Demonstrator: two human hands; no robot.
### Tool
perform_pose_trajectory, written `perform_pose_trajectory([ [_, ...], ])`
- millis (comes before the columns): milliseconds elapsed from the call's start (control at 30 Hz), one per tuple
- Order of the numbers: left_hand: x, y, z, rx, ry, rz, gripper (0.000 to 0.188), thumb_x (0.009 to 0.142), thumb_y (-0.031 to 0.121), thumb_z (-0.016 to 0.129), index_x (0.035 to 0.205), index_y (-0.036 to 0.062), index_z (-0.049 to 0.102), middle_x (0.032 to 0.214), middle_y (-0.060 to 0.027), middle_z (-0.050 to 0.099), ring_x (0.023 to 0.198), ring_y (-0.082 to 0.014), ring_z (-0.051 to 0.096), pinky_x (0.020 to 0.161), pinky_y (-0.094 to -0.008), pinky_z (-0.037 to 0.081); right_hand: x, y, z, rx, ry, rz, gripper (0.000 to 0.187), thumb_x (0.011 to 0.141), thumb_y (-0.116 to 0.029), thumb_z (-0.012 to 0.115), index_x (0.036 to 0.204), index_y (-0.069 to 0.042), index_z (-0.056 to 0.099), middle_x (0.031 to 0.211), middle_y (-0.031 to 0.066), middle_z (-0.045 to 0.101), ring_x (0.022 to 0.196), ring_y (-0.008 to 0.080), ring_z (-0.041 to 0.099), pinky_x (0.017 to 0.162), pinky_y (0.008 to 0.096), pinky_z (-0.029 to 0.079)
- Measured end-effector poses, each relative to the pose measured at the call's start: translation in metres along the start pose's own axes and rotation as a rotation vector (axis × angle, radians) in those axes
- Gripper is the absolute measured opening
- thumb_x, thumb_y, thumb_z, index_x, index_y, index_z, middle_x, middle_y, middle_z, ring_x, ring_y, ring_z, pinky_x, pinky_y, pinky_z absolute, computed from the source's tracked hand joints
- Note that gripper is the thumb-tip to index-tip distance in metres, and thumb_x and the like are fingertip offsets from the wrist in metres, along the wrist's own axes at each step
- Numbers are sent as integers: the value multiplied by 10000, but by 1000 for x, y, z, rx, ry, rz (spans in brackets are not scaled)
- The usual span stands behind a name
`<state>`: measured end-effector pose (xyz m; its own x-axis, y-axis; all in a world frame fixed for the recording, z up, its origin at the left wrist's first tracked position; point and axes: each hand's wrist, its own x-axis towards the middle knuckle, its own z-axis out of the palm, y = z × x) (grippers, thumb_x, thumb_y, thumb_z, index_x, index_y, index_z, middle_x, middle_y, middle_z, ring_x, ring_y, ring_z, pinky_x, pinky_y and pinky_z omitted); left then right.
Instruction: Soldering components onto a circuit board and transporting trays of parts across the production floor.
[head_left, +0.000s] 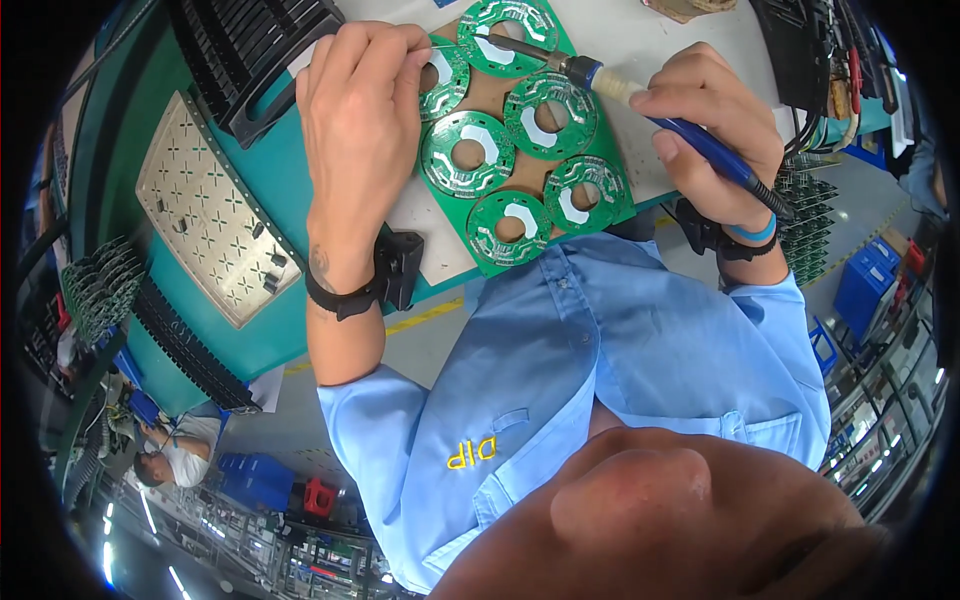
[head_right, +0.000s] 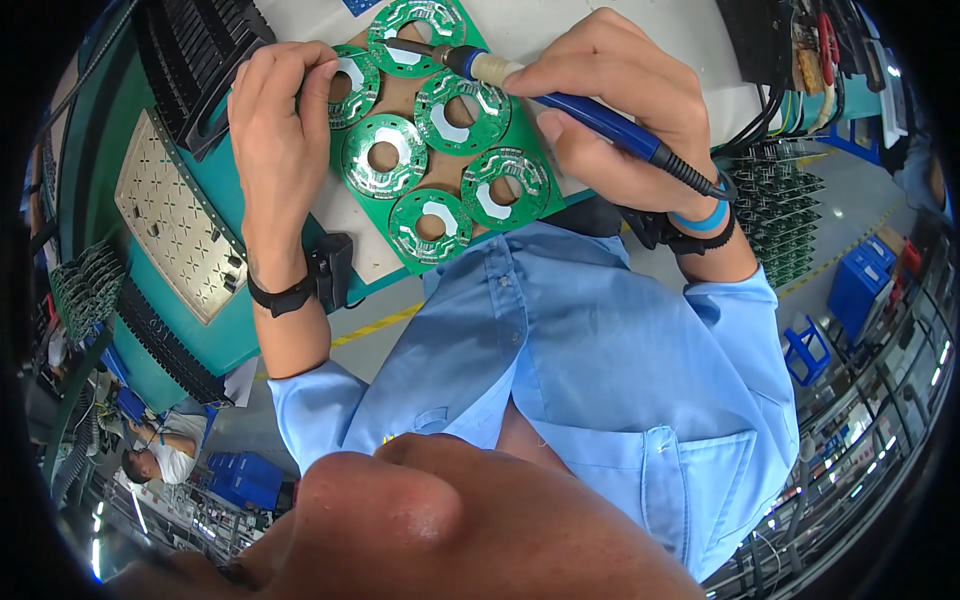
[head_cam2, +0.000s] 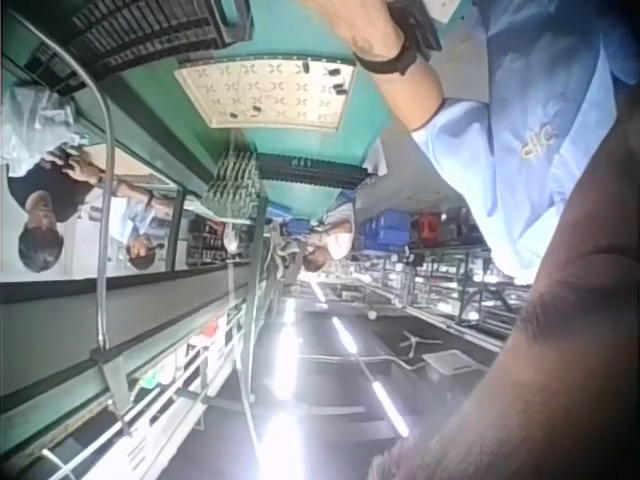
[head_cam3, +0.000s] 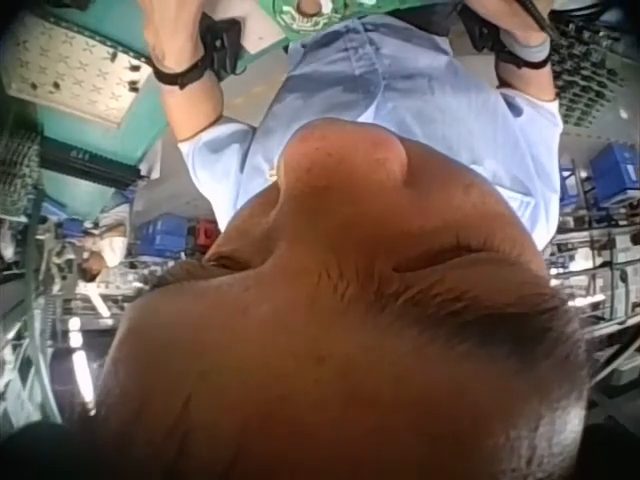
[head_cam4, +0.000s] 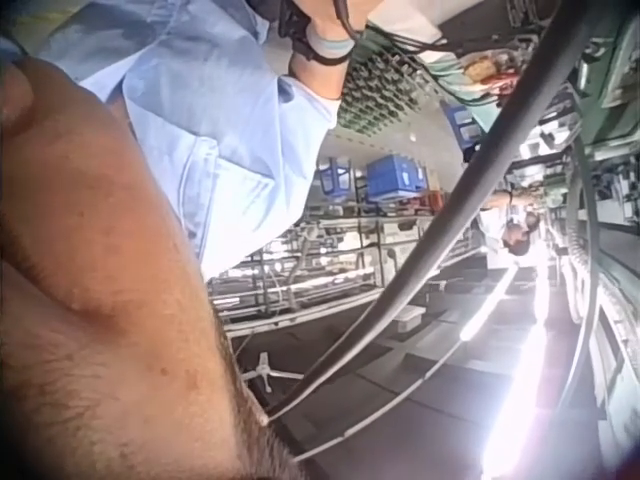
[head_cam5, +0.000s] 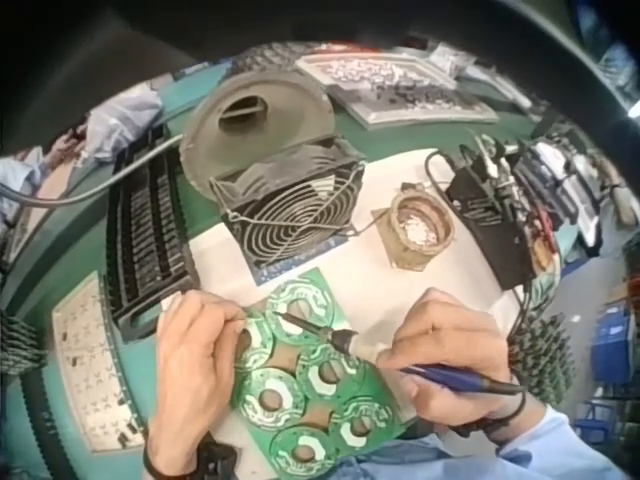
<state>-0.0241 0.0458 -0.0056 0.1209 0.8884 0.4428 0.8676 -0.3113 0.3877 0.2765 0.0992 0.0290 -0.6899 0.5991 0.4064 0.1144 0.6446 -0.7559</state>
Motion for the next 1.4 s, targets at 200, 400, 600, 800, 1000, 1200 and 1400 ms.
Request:
perform_pose_trajectory([
  [200, 2, -4, 2, 7, 3, -5, 71, 898, 72, 710, 969, 62, 706, 937, -53, 662, 869, -275, 607, 772, -398, 450, 4, 6, 4, 37, -10, -1, 304, 753, -65, 671, 1027, 55, 725, 889, 155, 640, 813, 257, 558, 699, 355, 428],
  [400, 8, 1, -1, 41, -28, 11, 69, 928, 78, 694, 979, 33, 704, 938, -72, 674, 881, -275, 624, 813, -382, 474, 6, 11, 11, 26, -2, -25, 302, 753, -75, 672, 1020, 54, 731, 889, 157, 642, 802, 254, 556, 698, 356, 427],
  [600, 7, 0, -1, 54, -37, -6, 71, 929, 86, 695, 981, 38, 708, 944, -60, 677, 893, -263, 622, 819, -375, 469, 9, 14, 13, 11, -5, -33, 306, 750, -73, 672, 1022, 53, 733, 894, 159, 647, 798, 255, 559, 700, 356, 431],
  [800, 9, 0, 0, 33, -52, -3, 70, 925, 79, 699, 981, 39, 709, 946, -58, 677, 894, -262, 622, 818, -376, 469, 7, 16, 14, 19, -5, -16, 314, 742, -62, 674, 1028, 51, 736, 903, 161, 654, 810, 259, 569, 711, 354, 442],
  [1000, 9, -2, 1, 20, -45, 7, 72, 920, 78, 704, 980, 38, 711, 940, -60, 679, 890, -265, 625, 816, -379, 472, 8, 16, 14, 4, -5, -19, 307, 746, -59, 677, 1028, 44, 738, 910, 162, 658, 812, 262, 575, 709, 355, 449],
  [1200, 10, -1, 3, 19, -51, 1, 76, 914, 80, 710, 978, 40, 717, 932, -64, 684, 887, -268, 627, 816, -378, 473, 4, 13, 16, -77, -1, -47, 284, 755, -59, 689, 1019, 33, 738, 907, 148, 662, 793, 266, 586, 697, 367, 464],
  [1400, 11, 1, 3, 21, -35, 11, 77, 909, 83, 714, 975, 44, 722, 930, -62, 685, 877, -270, 625, 801, -380, 470, 5, 5, 20, -134, -11, -84, 282, 741, -27, 698, 1015, 26, 737, 902, 137, 661, 779, 275, 594, 697, 375, 481],
])
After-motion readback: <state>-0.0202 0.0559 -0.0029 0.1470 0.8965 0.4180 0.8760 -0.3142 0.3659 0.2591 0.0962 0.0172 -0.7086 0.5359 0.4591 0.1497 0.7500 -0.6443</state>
